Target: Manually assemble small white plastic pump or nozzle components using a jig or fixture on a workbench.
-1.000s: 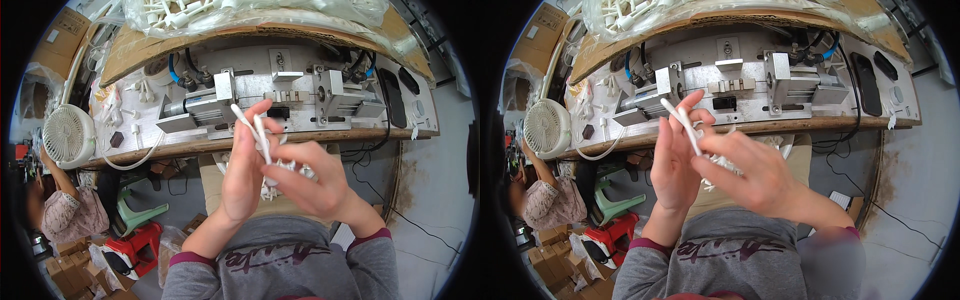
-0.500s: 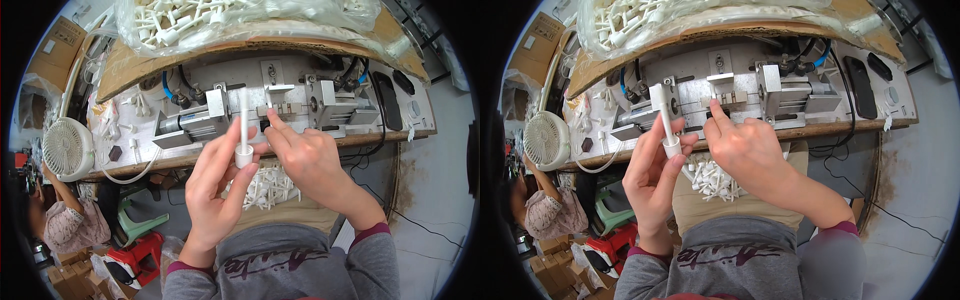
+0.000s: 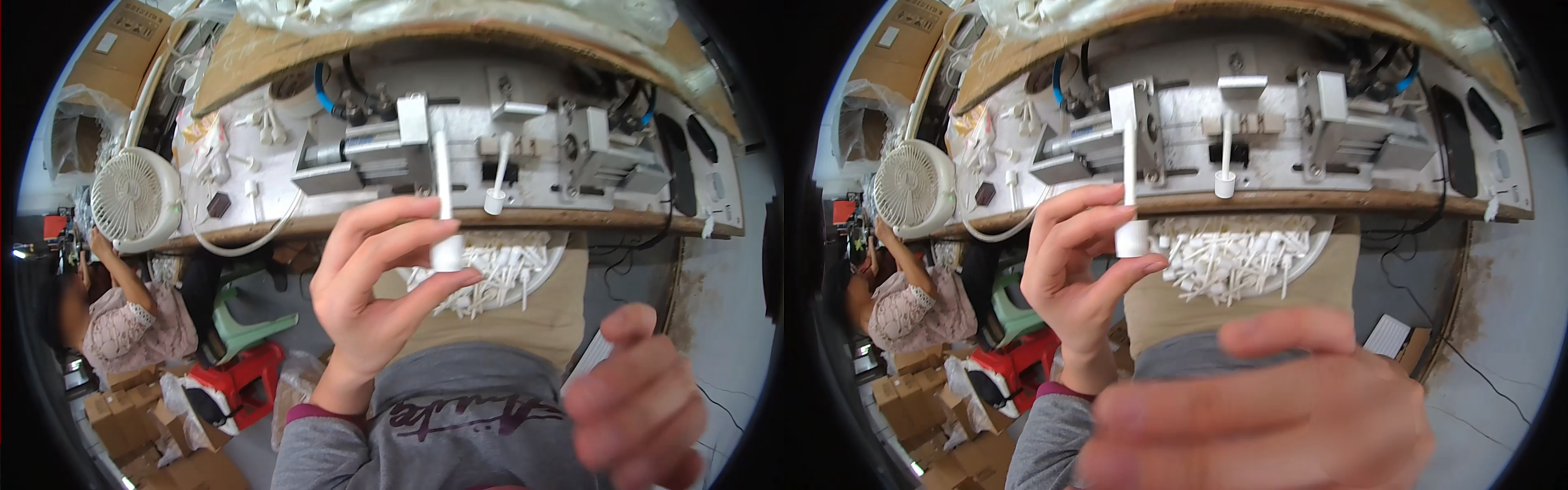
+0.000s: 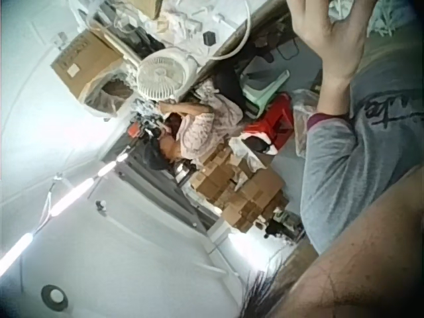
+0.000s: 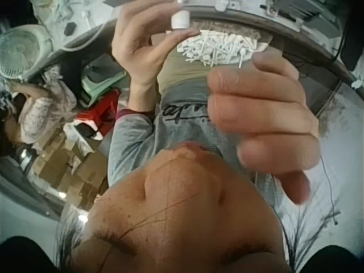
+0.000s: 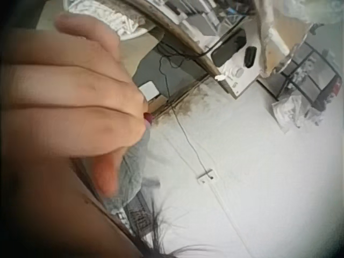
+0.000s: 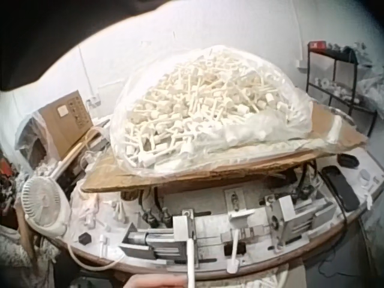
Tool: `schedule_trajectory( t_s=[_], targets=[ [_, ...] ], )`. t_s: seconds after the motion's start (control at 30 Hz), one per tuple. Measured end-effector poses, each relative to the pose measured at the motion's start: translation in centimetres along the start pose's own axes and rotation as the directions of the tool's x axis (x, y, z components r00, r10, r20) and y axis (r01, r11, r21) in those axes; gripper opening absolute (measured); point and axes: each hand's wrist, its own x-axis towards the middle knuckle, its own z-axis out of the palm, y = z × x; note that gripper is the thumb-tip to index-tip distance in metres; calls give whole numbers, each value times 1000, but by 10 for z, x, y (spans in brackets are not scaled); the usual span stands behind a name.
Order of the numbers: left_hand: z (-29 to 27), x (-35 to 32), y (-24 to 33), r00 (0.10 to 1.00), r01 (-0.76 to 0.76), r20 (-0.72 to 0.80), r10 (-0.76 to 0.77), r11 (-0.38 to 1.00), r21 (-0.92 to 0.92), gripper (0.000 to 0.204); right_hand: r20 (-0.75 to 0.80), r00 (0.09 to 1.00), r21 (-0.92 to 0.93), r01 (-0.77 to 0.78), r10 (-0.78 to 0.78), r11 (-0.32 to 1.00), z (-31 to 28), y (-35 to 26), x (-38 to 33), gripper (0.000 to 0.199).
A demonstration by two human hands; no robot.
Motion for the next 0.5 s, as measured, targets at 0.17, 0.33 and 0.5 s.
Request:
schedule_trajectory(
  t_s=[0.17, 0.33, 0.5],
  targets=[
    [12, -5, 1, 985, -140, 107, 133, 988, 65, 38, 67, 994, 634, -108, 85, 766, 1, -7, -14, 13],
    [18, -13, 1, 970, -207, 145, 196, 976, 66, 36, 93, 989, 802, -141, 112, 580, 1, 2, -31, 18],
    [20, -21, 2, 969, -211, 155, 194, 973, 95, 36, 97, 990, 888, -134, 108, 440, 1, 2, -35, 24]
  ],
)
